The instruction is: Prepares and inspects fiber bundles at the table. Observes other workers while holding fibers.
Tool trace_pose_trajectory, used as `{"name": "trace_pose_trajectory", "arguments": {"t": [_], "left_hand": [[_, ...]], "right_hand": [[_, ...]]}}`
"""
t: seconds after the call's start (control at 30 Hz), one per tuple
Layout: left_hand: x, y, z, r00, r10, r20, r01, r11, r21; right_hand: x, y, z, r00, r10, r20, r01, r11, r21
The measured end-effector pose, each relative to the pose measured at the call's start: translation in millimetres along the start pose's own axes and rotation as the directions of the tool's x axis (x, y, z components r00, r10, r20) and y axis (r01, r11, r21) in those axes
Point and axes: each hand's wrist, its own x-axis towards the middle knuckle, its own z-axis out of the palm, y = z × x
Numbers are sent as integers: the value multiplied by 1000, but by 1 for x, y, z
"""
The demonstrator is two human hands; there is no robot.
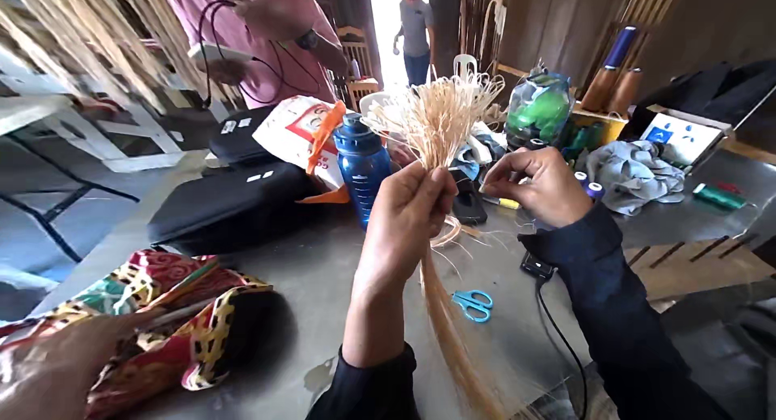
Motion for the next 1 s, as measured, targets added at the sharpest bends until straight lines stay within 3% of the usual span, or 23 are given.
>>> {"name": "trace_pose_trajectory", "arguments": {"t": [0.07,0.17,0.3,0.33,0.43,0.67,1.0], "left_hand": [[0,0,0,1000,30,5,-30,999,-18],[-1,0,0,996,86,2,-86,996,-1],[-2,0,2,992,126,1,-126,991,53],[-1,0,2,991,135,8,-135,989,60],[-1,0,1,992,127,22,-128,991,46],[-1,1,-5,998,22,57,-17,996,-86],[3,1,-7,1000,1,-3,-1,987,-162]], "right_hand": [[-3,-2,8,998,40,50,-51,965,257],[-10,-6,29,964,214,159,-267,772,576],[-14,-13,43,859,343,380,-506,459,730],[-14,-10,42,847,336,411,-527,437,729],[-15,-1,36,869,266,416,-494,459,738],[-24,5,-4,932,268,245,-361,748,557],[-46,24,-36,952,271,145,-307,870,386]]}}
